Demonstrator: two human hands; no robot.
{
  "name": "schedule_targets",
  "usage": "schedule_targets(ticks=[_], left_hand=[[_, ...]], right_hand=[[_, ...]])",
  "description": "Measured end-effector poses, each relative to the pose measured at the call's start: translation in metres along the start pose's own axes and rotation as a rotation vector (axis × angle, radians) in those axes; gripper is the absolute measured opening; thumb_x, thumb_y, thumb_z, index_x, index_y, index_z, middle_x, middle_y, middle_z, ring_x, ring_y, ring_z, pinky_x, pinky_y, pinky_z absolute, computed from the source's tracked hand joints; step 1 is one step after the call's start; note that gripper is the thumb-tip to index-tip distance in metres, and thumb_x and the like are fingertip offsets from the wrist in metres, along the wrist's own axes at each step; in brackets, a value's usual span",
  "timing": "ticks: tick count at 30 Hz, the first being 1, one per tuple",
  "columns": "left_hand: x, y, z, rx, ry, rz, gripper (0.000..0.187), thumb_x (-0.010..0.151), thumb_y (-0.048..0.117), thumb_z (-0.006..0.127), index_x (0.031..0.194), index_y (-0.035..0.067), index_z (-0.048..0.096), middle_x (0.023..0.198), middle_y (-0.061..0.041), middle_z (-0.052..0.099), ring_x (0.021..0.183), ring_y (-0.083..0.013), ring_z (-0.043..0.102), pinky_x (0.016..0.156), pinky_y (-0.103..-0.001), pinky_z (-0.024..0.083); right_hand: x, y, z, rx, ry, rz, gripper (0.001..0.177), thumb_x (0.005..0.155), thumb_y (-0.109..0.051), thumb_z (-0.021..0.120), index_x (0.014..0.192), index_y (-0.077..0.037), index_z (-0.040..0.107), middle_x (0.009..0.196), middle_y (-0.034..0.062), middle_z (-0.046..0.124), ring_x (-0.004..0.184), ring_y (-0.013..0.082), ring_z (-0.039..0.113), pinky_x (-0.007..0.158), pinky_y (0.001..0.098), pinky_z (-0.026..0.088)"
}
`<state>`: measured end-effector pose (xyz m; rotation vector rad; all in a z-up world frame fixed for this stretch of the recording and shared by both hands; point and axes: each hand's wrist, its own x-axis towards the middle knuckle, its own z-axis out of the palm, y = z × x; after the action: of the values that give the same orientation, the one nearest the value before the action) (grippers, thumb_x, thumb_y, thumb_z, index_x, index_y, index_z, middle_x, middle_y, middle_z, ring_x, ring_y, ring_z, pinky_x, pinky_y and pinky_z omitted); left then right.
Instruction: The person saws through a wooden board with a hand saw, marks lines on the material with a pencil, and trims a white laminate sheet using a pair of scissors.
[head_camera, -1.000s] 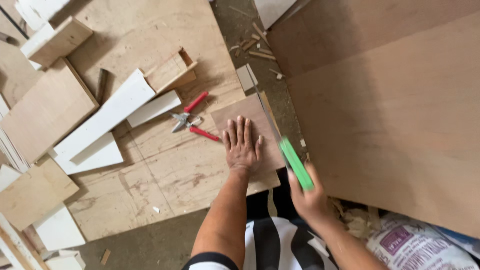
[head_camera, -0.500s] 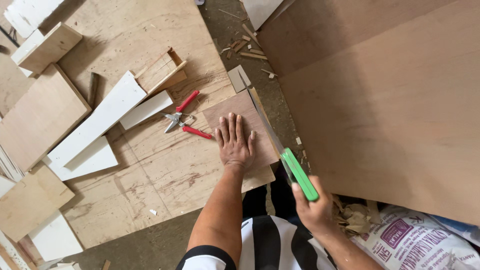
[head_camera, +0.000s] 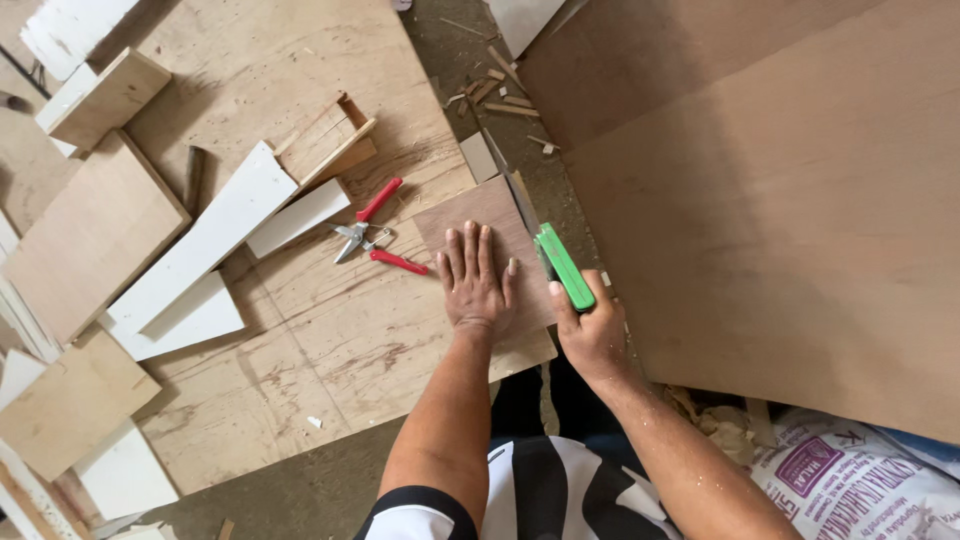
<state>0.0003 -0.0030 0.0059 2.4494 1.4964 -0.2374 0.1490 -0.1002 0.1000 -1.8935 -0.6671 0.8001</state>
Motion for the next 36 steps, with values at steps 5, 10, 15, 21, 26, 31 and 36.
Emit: schedule_targets(ticks=[5, 10, 15, 21, 26, 31, 36], left_hand=[[0.004, 0.0, 0.001, 0.011, -0.014, 0.009, 0.073, 0.103, 0.054, 0.038, 0.163, 0.012, 0.027, 0.172, -0.008, 0.017, 0.159, -0.0347, 0.006, 0.126, -0.054, 0.001], [0.002, 0.0, -0.001, -0.04, -0.005, -0.001, 0.073, 0.103, 0.054, 0.04, 0.163, 0.014, 0.027, 0.172, -0.007, 0.018, 0.16, -0.0331, 0.007, 0.127, -0.053, 0.002], [0.003, -0.001, 0.002, -0.012, -0.004, 0.009, 0.073, 0.103, 0.053, 0.04, 0.163, 0.014, 0.027, 0.173, -0.007, 0.018, 0.16, -0.033, 0.008, 0.128, -0.053, 0.003], [0.002, 0.002, 0.001, -0.025, 0.017, 0.012, 0.073, 0.103, 0.053, 0.04, 0.163, 0.012, 0.027, 0.172, -0.009, 0.018, 0.16, -0.0338, 0.008, 0.127, -0.054, 0.003], [0.0, 0.002, -0.002, 0.005, -0.013, -0.004, 0.072, 0.104, 0.053, 0.038, 0.163, 0.013, 0.028, 0.173, -0.008, 0.017, 0.161, -0.0341, 0.006, 0.128, -0.054, 0.002], [-0.002, 0.002, 0.0, 0.037, -0.022, 0.0, 0.073, 0.106, 0.053, 0.036, 0.164, 0.011, 0.024, 0.174, -0.008, 0.014, 0.16, -0.0338, 0.004, 0.128, -0.054, 0.001], [0.003, 0.002, 0.0, 0.051, 0.002, 0.026, 0.073, 0.106, 0.052, 0.037, 0.165, 0.011, 0.023, 0.173, -0.009, 0.014, 0.16, -0.0349, 0.002, 0.127, -0.055, 0.001]], right_hand=[[-0.018, 0.046, 0.002, 0.061, 0.063, -0.096, 0.023, 0.102, -0.025, 0.068, 0.105, -0.004, 0.06, 0.078, 0.0051, 0.061, 0.07, 0.0138, 0.06, 0.061, 0.0325, 0.051], [-0.023, 0.06, 0.005, 0.1, 0.043, -0.039, 0.023, 0.102, -0.025, 0.068, 0.106, -0.004, 0.06, 0.074, 0.0017, 0.06, 0.065, 0.0105, 0.057, 0.059, 0.0288, 0.049], [-0.018, 0.057, 0.004, 0.169, 0.063, -0.024, 0.025, 0.103, -0.025, 0.068, 0.11, -0.002, 0.061, 0.078, 0.0009, 0.063, 0.068, 0.0076, 0.06, 0.06, 0.0253, 0.051], [-0.024, 0.094, 0.004, 0.42, 0.027, 0.015, 0.025, 0.103, -0.027, 0.066, 0.108, -0.004, 0.059, 0.079, -0.0001, 0.064, 0.065, 0.0063, 0.06, 0.057, 0.024, 0.051], [-0.016, 0.075, 0.013, 0.21, 0.098, -0.262, 0.023, 0.107, -0.023, 0.066, 0.106, -0.001, 0.058, 0.081, 0.0071, 0.062, 0.071, 0.0121, 0.061, 0.061, 0.0283, 0.052], [0.034, 0.027, -0.012, 0.489, 0.16, -0.44, 0.021, 0.109, -0.023, 0.061, 0.104, -0.005, 0.05, 0.083, 0.0049, 0.066, 0.067, 0.0104, 0.064, 0.053, 0.0243, 0.056], [-0.016, 0.028, -0.06, 0.375, 0.079, -0.372, 0.017, 0.106, -0.017, 0.061, 0.099, -0.004, 0.054, 0.076, 0.005, 0.062, 0.059, 0.0088, 0.06, 0.051, 0.0244, 0.052]])
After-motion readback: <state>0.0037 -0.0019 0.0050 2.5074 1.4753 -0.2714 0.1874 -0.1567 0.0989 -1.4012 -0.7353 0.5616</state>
